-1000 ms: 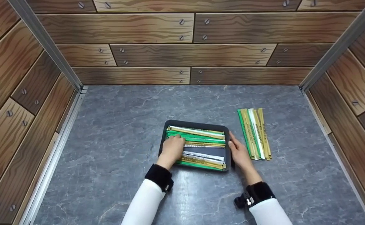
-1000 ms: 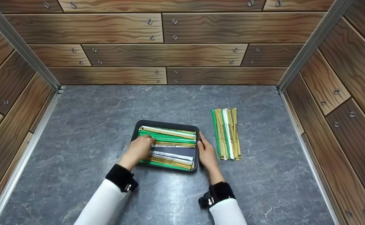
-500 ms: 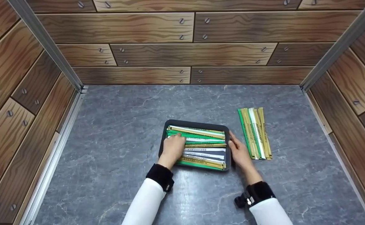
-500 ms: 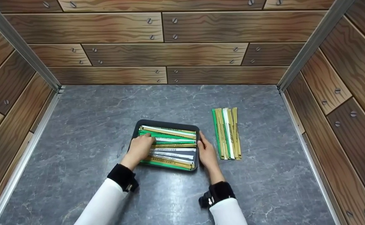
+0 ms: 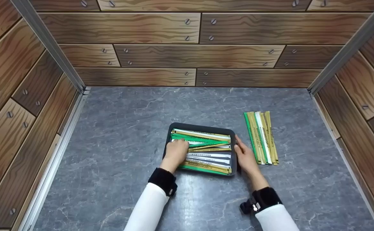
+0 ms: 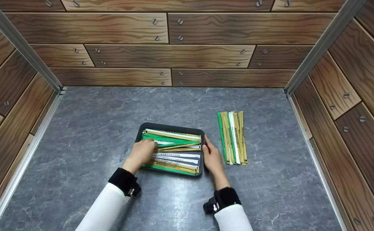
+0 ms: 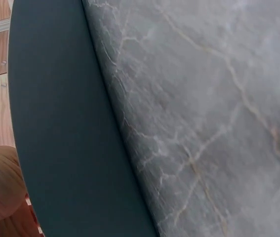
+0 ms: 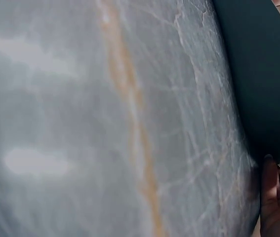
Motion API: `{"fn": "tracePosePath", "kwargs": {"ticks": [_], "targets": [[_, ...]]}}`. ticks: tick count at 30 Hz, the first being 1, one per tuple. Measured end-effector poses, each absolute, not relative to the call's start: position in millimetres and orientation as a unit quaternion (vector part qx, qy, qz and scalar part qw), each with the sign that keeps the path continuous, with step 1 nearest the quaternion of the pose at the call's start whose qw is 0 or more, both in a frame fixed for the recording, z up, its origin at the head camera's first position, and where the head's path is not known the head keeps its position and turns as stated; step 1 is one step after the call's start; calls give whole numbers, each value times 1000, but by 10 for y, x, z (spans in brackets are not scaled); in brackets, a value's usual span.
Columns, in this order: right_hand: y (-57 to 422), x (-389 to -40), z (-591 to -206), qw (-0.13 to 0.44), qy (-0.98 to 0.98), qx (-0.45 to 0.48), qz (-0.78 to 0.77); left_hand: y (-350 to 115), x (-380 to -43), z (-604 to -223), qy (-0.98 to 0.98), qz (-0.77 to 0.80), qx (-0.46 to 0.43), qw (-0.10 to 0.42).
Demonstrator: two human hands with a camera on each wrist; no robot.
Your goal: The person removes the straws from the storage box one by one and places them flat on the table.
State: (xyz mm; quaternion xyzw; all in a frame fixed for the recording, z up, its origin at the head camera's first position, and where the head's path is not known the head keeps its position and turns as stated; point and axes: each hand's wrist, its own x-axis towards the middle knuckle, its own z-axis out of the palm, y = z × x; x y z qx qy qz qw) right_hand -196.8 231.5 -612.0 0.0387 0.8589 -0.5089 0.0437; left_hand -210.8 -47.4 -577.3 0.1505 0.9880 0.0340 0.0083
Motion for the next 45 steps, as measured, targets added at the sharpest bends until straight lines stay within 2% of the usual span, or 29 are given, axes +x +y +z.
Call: {"fn": "tracePosePath", "kwargs": {"ticks": [14, 22, 27, 32, 35, 40, 45], "targets": [[2327, -1976, -6097, 55, 862, 43, -503, -605, -2070, -5668, 984, 75, 158, 30], [2321, -1974, -6092, 56, 859, 41, -507, -853, -2104, -5508, 980, 136, 145, -32], [2323, -1970, -6096, 50, 860, 42, -506, -1165, -2096, -5420, 977, 184, 89, -69], [2309, -1970, -6110, 44, 856, 44, -514, -1553, -2023, -5508, 964, 247, 19, -93], [2303, -1969, -6117, 44, 855, 39, -515, -1796, -1935, -5590, 957, 273, -34, -89], [2306, -1969, -6124, 45, 855, 36, -515, -2153, -1819, -5672, 948, 289, -124, -49], [2327, -1975, -6118, 44, 852, 36, -520, -2375, -1807, -5698, 946, 280, -164, -12]]}}
